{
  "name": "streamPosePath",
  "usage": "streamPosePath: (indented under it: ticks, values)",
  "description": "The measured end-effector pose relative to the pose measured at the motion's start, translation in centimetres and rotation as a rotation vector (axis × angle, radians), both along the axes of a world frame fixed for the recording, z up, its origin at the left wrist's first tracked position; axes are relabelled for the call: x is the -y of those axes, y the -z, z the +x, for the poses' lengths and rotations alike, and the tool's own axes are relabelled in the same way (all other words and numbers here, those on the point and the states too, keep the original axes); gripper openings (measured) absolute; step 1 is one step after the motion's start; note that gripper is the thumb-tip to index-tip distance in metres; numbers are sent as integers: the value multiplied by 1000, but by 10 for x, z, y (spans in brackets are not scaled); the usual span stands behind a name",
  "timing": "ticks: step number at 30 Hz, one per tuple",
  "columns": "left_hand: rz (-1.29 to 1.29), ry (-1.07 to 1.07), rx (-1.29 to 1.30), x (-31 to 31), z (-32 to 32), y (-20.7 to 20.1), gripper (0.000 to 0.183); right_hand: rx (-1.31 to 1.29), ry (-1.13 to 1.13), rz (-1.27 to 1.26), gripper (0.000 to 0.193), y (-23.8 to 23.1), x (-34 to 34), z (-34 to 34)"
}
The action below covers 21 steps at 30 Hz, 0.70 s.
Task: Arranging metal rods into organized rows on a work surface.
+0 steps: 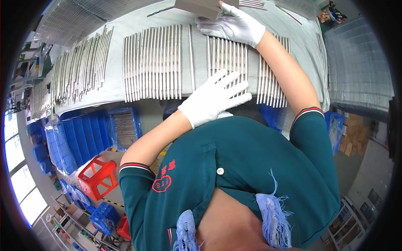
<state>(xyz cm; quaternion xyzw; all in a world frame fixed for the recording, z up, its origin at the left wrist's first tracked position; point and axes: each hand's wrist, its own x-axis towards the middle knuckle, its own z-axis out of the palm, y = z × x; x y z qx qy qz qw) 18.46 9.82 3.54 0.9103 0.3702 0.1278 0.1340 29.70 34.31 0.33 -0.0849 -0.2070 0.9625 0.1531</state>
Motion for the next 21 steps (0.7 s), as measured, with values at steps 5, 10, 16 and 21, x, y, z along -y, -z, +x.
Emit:
streamPosePath:
  ticks: [5, 10, 16, 21]
  values:
    - [103, 92, -9, -10, 26, 13, 66, 21, 46, 36, 67, -7, -4, 36]
    - [81, 67, 9, -6, 22, 11, 61, 77, 85, -10, 67, -3, -3, 32]
    - [-5, -48, -107, 15, -11, -6, 71, -81, 70, -2, 62, -8, 14, -13]
    - [-46, -127, -92, 19, -23, -19, 73, -272, 75, -176, 66, -41, 2, 48]
